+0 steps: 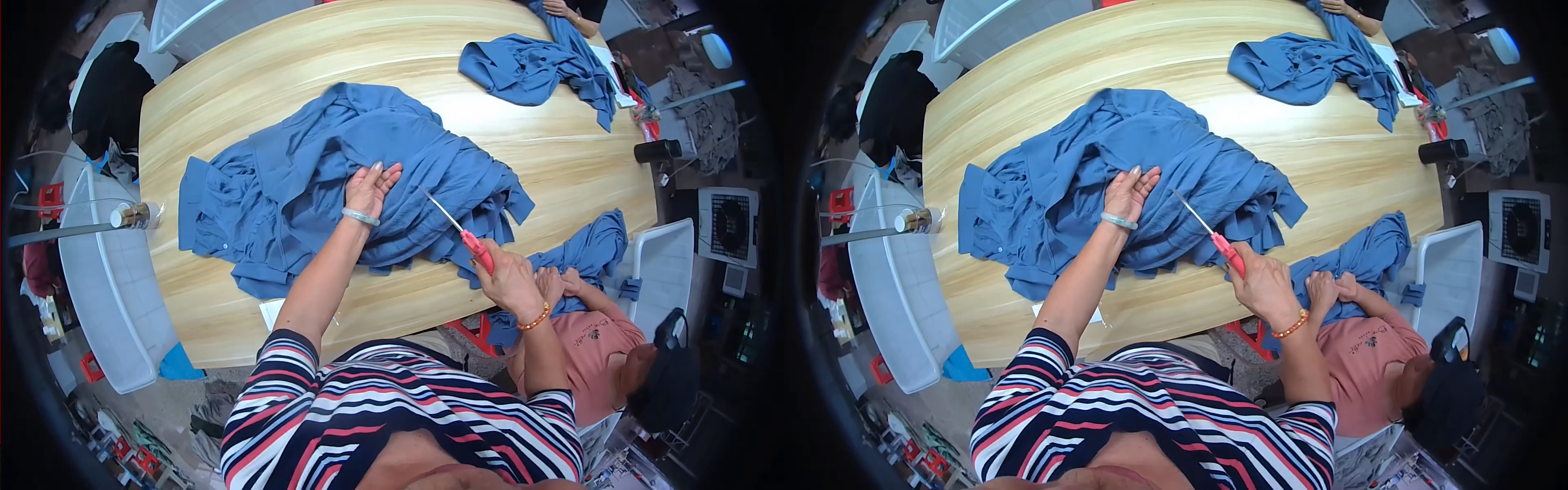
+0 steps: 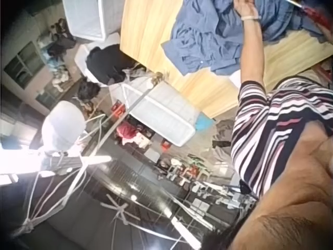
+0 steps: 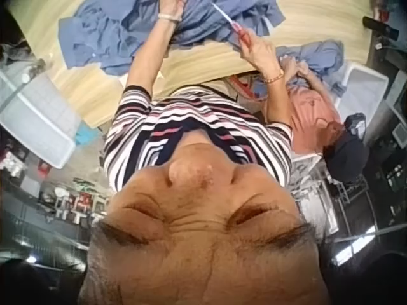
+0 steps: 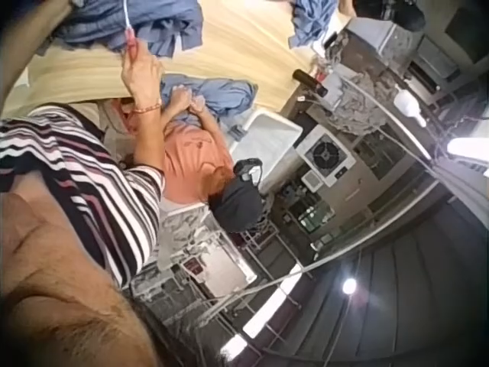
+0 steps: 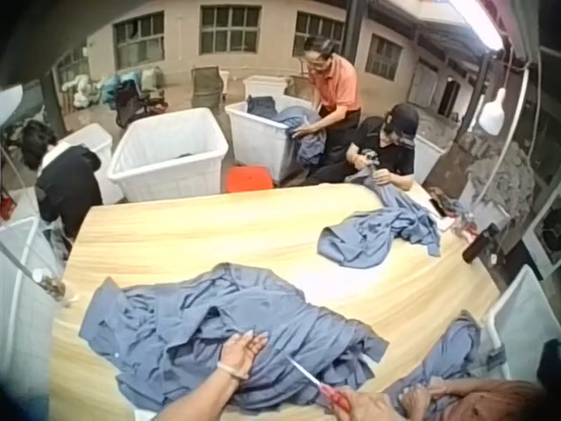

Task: Inspect blue garments on a work table and use scissors to trim excess threads.

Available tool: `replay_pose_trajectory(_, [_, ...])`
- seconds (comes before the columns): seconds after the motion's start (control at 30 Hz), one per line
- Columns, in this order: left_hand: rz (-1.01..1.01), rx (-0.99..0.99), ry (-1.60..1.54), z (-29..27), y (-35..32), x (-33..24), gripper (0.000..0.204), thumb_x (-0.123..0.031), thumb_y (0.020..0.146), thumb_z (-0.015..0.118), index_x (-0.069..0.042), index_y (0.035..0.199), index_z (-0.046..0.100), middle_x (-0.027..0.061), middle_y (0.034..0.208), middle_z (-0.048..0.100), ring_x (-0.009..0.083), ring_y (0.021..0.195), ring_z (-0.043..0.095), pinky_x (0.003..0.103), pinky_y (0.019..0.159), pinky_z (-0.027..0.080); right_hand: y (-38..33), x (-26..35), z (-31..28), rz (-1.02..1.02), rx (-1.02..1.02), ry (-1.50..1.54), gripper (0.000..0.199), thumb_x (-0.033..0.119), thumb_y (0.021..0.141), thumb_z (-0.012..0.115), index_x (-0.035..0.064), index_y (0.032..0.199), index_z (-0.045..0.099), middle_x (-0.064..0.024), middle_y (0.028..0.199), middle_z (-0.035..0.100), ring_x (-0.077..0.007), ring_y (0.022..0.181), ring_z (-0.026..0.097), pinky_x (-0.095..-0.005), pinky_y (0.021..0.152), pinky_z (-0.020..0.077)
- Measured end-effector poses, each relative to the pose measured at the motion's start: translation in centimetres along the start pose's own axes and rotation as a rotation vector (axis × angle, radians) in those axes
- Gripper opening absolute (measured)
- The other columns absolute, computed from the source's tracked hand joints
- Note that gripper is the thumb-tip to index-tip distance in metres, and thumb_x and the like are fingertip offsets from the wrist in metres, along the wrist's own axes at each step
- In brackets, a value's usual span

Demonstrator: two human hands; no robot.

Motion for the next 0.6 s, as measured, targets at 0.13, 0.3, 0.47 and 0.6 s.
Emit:
replay_pose_trajectory(0.13, [0.043,-0.010,0.025,-1.9,-0.6,0.6,0.009,-0.005,0.094,0.060,-0.002,0.085,0.057,0.0172,0.094,0.067,0.0374,0.104,0.066,0.043,0.091,0.057,2.1,1.2,0.4,-0.044,0.139,-0.049,0.024,0.022,0.087,0.063,0.0093,0.106,0.057,-0.0206,0.072,0.065,-0.0404,0.070,0.065,-0.0497,0.063,0.0494])
replay_pose_trajectory(0.3, [0.056,0.056,0.085,-1.3,-0.5,1.0,0.009,-0.005,0.094,0.061,-0.003,0.085,0.060,0.0129,0.094,0.067,0.0384,0.103,0.066,0.045,0.093,0.056,7.9,5.4,1.9,-0.208,0.139,-0.082,0.024,0.025,0.086,0.064,0.0083,0.103,0.058,-0.0205,0.071,0.063,-0.0412,0.070,0.063,-0.0488,0.064,0.0491])
replay_pose_trajectory(0.47, [0.106,0.105,-0.024,-2.5,-0.4,0.5,0.008,-0.005,0.093,0.061,-0.005,0.086,0.063,0.0128,0.095,0.069,0.0392,0.103,0.066,0.045,0.090,0.057,5.7,2.7,2.0,-0.198,0.158,-0.100,0.023,0.025,0.087,0.063,0.0070,0.100,0.056,-0.0209,0.070,0.063,-0.0415,0.070,0.064,-0.0502,0.064,0.0490])
replay_pose_trajectory(0.6, [0.198,0.019,0.179,0.6,-2.0,-1.4,0.012,-0.006,0.093,0.061,-0.005,0.082,0.066,0.0099,0.090,0.071,0.0306,0.094,0.069,0.035,0.082,0.057,-0.4,-0.2,3.4,-0.073,0.295,-0.044,0.022,0.026,0.088,0.062,0.0099,0.102,0.055,-0.0196,0.074,0.065,-0.0408,0.072,0.064,-0.0507,0.064,0.0490])
Point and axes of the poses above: each hand's wrist, its own y-axis towards the middle knuckle, its own z-axis out of the palm, x = y × z, the point moved 10 cm from there along y, towards the middle knuckle
